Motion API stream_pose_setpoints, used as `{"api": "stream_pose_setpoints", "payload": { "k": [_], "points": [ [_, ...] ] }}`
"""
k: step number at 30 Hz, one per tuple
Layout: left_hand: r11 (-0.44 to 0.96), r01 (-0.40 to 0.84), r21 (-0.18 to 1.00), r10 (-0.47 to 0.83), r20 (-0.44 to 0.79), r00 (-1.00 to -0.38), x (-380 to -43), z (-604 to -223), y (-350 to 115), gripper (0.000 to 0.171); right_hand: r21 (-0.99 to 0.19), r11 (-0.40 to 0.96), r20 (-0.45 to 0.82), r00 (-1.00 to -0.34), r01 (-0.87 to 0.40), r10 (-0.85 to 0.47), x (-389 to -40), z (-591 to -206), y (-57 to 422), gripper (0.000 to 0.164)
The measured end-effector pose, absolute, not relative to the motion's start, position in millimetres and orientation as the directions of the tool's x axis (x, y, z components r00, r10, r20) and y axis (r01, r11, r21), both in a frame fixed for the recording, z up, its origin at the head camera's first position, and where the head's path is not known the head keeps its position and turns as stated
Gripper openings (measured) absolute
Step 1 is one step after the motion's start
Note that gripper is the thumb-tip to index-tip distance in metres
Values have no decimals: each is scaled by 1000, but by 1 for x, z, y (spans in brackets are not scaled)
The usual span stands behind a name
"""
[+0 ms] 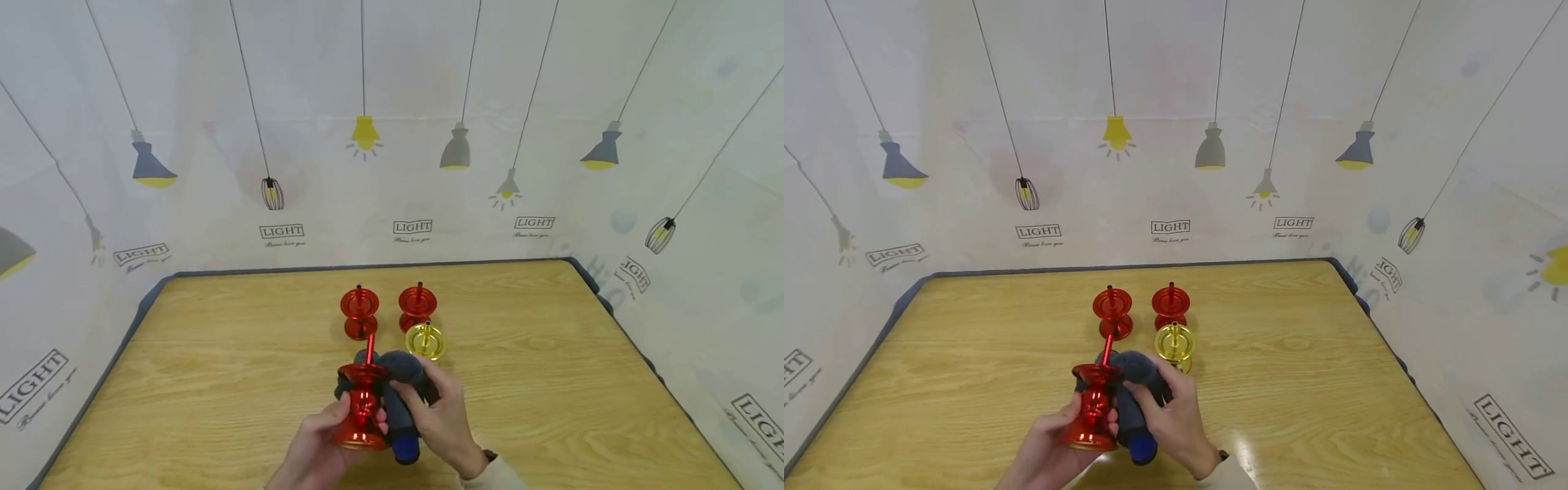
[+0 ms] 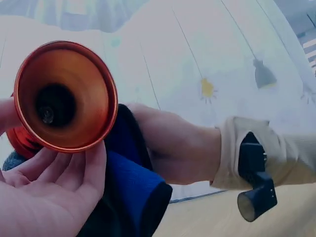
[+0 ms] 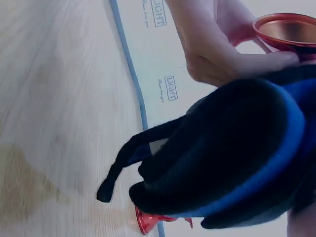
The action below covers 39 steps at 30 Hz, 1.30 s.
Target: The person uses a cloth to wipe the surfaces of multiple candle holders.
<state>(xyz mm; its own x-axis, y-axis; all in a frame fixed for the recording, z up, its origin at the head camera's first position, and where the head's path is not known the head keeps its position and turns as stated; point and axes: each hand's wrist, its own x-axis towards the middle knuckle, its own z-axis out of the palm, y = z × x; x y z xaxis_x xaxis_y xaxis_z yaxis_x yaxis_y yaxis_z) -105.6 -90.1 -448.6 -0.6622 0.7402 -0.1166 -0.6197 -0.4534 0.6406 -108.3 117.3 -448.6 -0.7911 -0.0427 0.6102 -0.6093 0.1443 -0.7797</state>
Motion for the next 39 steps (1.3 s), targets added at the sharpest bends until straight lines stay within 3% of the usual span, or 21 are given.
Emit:
{"api": "stream_pose_setpoints", "payload": {
  "k": [2, 5, 8, 10, 12, 15, 18, 20, 25, 27, 29, 33, 36, 39],
  "points": [
    [-463, -624, 630, 743, -107, -660, -105, -449, -89, 31, -780, 169, 606, -795, -603, -39, -109, -449, 117, 30],
    [-400, -503, 766, 641, -158, -751, -104, -449, -86, 29, -685, 284, 685, -726, -670, -60, -110, -450, 120, 34],
    [-175, -317, 932, 415, -222, -882, -101, -446, -81, 29, -541, 393, 772, -624, -744, -118, -111, -449, 122, 35],
    [-17, -239, 971, 273, -225, -935, -99, -444, -75, 37, -462, 428, 806, -569, -777, -162, -111, -448, 122, 27],
    [86, -189, 978, 182, -202, -962, -97, -443, -70, 41, -421, 444, 818, -543, -791, -191, -111, -446, 122, 19],
    [88, -174, 981, 139, -185, -973, -96, -441, -66, 37, -411, 429, 822, -531, -804, -207, -110, -444, 123, 21],
    [-32, -199, 979, 212, -188, -959, -97, -441, -70, 32, -458, 377, 810, -553, -805, -196, -111, -442, 124, 20],
    [-166, -240, 956, 338, -173, -925, -98, -442, -75, 26, -520, 318, 787, -589, -793, -181, -110, -442, 125, 24],
    [-449, -479, 755, 687, -52, -725, -99, -447, -85, 29, -676, 178, 708, -697, -715, -115, -109, -442, 122, 36],
    [-485, -547, 682, 747, -1, -664, -99, -448, -85, 33, -706, 155, 686, -722, -691, -91, -108, -443, 120, 34],
    [-497, -551, 670, 758, 28, -651, -98, -448, -85, 35, -714, 173, 677, -732, -678, -75, -107, -443, 120, 33],
    [-412, -397, 820, 638, -52, -768, -99, -443, -81, 31, -599, 302, 756, -648, -741, -93, -108, -440, 125, 29],
    [-210, -245, 946, 442, -132, -887, -97, -437, -77, 24, -432, 395, 839, -522, -811, -155, -111, -436, 129, 19],
    [-14, -160, 987, 282, -149, -948, -96, -433, -70, 35, -302, 436, 880, -424, -848, -216, -114, -435, 130, 19]
  ]
}}
